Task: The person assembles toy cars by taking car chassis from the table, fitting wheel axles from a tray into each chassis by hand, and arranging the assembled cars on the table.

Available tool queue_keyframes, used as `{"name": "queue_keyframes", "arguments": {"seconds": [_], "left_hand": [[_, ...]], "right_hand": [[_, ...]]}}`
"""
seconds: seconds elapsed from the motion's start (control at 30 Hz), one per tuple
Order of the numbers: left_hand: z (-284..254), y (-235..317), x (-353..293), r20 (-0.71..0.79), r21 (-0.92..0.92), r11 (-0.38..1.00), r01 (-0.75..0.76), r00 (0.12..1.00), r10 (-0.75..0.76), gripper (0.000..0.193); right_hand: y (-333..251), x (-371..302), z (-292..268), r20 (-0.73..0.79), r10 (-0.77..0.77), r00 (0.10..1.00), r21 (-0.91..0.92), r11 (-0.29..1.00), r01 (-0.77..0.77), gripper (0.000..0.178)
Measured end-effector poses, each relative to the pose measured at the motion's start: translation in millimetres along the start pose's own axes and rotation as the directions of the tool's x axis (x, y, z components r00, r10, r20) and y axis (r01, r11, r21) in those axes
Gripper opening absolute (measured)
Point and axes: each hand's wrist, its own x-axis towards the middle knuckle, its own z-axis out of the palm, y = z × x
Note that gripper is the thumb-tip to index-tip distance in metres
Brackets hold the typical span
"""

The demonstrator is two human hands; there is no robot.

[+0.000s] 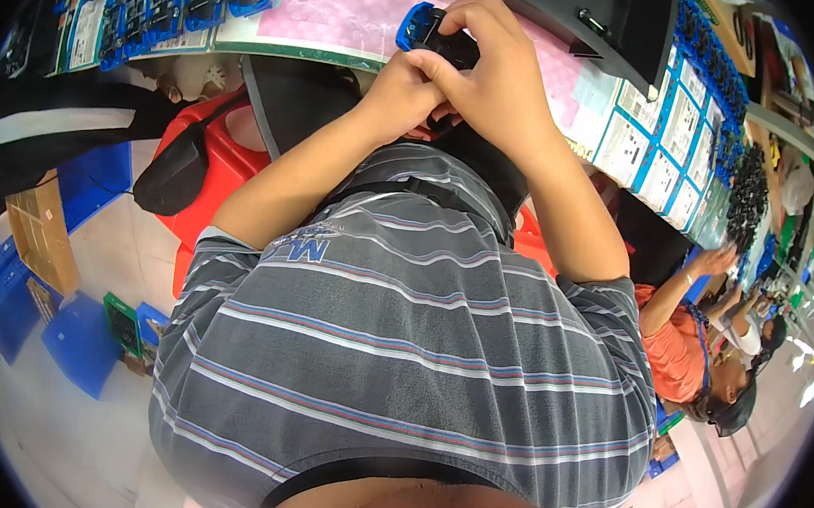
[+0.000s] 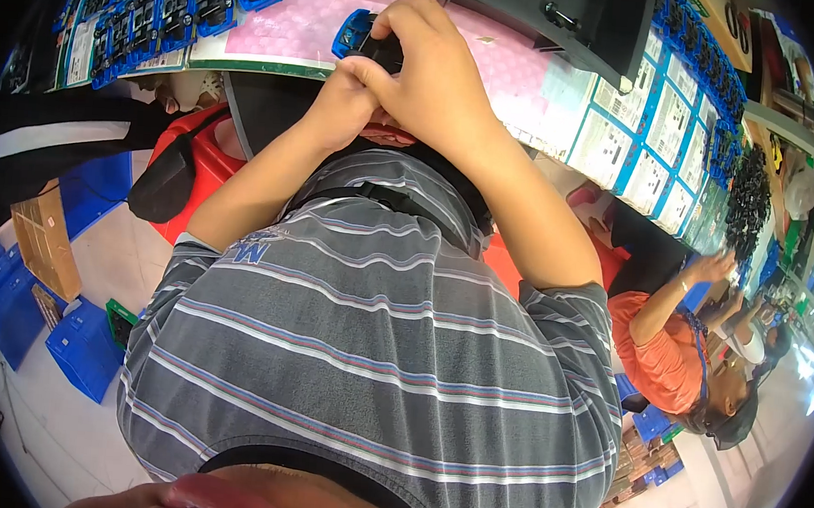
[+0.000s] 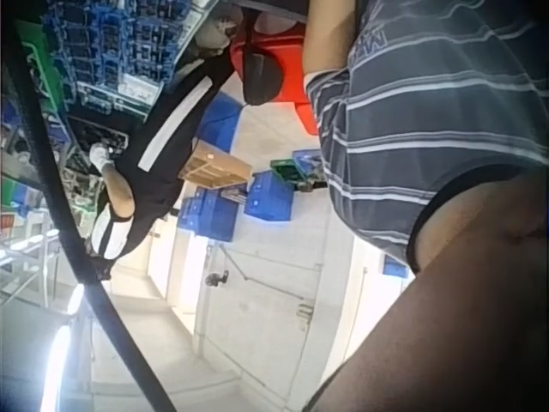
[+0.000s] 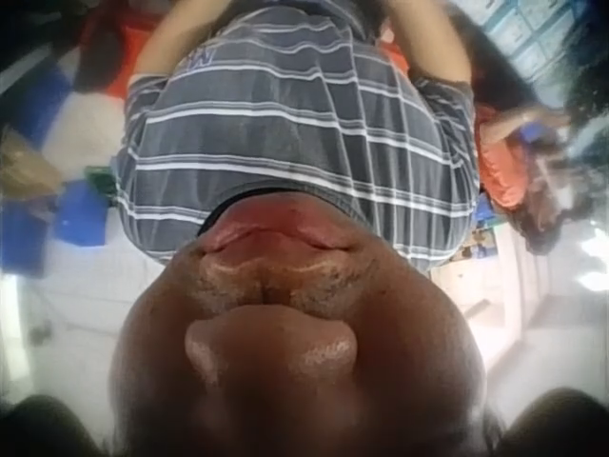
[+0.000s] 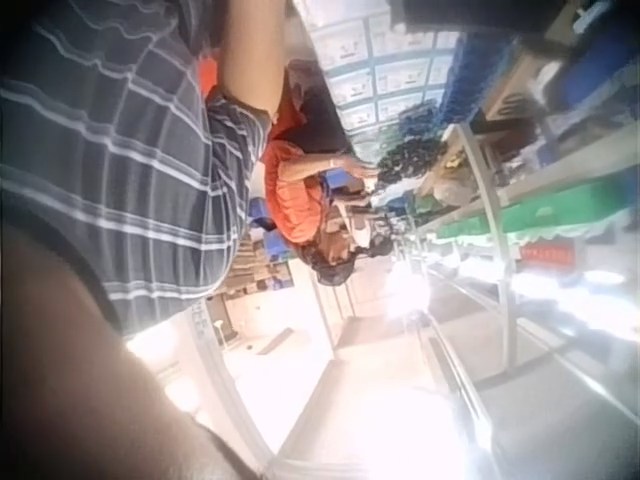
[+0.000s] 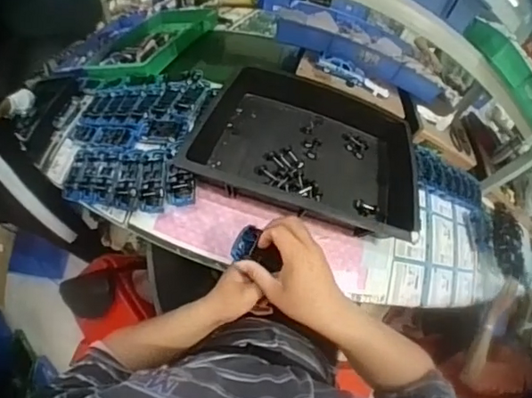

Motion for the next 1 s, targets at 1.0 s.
{"name": "queue_keyframes", "arguments": {"seconds": [1.0], "left_hand": [[-512,251,-124,-0.733,0.254,0.963,0.086,0.667,0.134,0.058]], "right_hand": [[113,-100,-59,-0.415,0.156,0.896,-0.19,0.949,-0.253,0.012]]}}
